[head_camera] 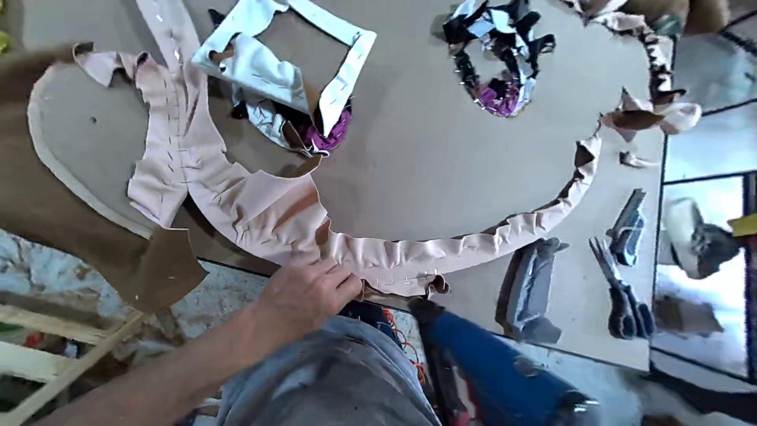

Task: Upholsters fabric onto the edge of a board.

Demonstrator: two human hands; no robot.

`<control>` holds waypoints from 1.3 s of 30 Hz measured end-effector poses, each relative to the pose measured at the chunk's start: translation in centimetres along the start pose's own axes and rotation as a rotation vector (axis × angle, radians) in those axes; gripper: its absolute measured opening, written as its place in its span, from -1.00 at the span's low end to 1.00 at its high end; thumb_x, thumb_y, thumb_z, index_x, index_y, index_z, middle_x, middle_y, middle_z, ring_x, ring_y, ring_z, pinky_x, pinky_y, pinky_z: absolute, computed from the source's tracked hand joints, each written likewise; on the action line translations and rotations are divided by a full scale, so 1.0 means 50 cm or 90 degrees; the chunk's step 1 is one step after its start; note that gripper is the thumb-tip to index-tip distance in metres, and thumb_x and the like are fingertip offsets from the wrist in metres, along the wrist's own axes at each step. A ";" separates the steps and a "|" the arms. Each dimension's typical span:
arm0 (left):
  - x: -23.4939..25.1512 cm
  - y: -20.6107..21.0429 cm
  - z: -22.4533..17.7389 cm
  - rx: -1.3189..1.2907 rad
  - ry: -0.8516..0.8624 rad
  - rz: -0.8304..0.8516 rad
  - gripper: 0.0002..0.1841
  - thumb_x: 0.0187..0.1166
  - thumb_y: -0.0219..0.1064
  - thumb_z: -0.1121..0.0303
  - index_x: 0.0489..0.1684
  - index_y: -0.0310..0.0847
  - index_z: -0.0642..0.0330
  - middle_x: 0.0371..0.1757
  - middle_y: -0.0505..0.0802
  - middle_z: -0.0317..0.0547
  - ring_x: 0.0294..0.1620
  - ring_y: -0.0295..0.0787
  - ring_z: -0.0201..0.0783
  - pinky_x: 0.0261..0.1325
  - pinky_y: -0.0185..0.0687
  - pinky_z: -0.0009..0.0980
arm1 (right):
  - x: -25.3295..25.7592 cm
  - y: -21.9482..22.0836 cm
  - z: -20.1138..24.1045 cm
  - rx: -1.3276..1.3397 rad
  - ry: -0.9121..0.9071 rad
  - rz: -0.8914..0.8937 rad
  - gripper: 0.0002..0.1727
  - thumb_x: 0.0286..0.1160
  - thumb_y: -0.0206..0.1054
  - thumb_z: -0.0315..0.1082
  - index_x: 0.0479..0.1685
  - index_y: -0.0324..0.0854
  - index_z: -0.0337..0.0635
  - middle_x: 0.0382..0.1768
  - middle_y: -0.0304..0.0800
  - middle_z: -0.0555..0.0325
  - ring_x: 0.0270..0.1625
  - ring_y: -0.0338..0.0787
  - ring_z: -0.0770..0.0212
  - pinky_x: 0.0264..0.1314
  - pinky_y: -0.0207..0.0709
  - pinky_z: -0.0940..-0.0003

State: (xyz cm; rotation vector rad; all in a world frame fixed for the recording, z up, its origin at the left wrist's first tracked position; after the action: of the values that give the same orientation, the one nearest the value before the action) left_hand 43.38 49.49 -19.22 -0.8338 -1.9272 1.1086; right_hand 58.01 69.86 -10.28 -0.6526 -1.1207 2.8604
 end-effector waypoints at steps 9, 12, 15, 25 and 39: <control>0.053 0.019 0.096 0.042 -0.063 0.055 -0.60 0.53 0.20 -0.10 -0.16 0.74 0.03 0.47 0.66 -0.06 0.75 0.25 0.11 0.72 -0.07 0.31 | 0.028 0.160 0.079 -0.105 -0.006 -0.038 -0.58 0.29 0.47 -0.18 0.04 0.80 -0.30 -0.45 0.89 0.03 -0.46 0.84 0.17 -0.43 0.67 0.11; 0.052 0.023 0.101 0.032 -0.073 0.058 -0.61 0.56 0.18 -0.07 -0.14 0.74 0.03 0.49 0.65 -0.08 0.75 0.27 0.08 0.72 -0.04 0.29 | 0.050 0.174 0.099 -0.122 0.032 -0.034 -0.62 0.29 0.46 -0.17 0.00 0.80 -0.25 -0.51 0.84 0.08 -0.51 0.80 0.15 -0.49 0.62 0.07; 0.056 0.014 0.119 -0.090 -0.110 0.049 -0.69 0.71 0.11 0.11 -0.15 0.71 0.09 0.42 0.71 -0.10 0.68 0.40 0.00 0.70 0.16 0.18 | 0.059 0.171 0.092 -0.148 0.068 -0.079 -0.69 0.25 0.42 -0.11 -0.22 0.78 -0.16 -0.62 0.75 0.21 -0.59 0.74 0.24 -0.57 0.56 0.12; 0.081 -0.015 -0.014 -0.140 -0.073 -0.053 -0.54 0.41 0.28 0.00 0.10 0.76 0.13 0.19 0.84 -0.07 0.32 0.73 -0.07 0.51 0.48 0.10 | -0.118 0.044 -0.061 0.086 0.158 -0.246 -0.73 0.34 0.47 -0.24 -0.19 0.70 -0.29 -0.48 0.84 0.19 -0.47 0.83 0.36 -0.38 0.79 0.27; 0.201 0.154 -0.097 0.081 -0.156 0.102 -0.57 0.72 0.02 -0.01 0.03 0.72 0.09 0.57 0.59 -0.01 0.79 0.19 0.14 0.73 0.06 0.24 | -0.052 0.025 -0.158 -0.008 0.074 -0.246 -0.73 0.28 0.42 -0.06 -0.22 0.77 -0.03 -0.53 0.80 0.32 -0.50 0.75 0.45 -0.51 0.62 0.34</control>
State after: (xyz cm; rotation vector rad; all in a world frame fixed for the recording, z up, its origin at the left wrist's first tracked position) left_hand 43.65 62.81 -21.61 -0.8244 -1.9879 1.4724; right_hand 63.57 73.67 -15.29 -0.5253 -1.1088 2.4613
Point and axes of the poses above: each hand's wrist, its own x-axis towards the middle knuckle, its own y-axis out of the palm, z = x × y, the point moved 8 cm from there along x, towards the middle knuckle
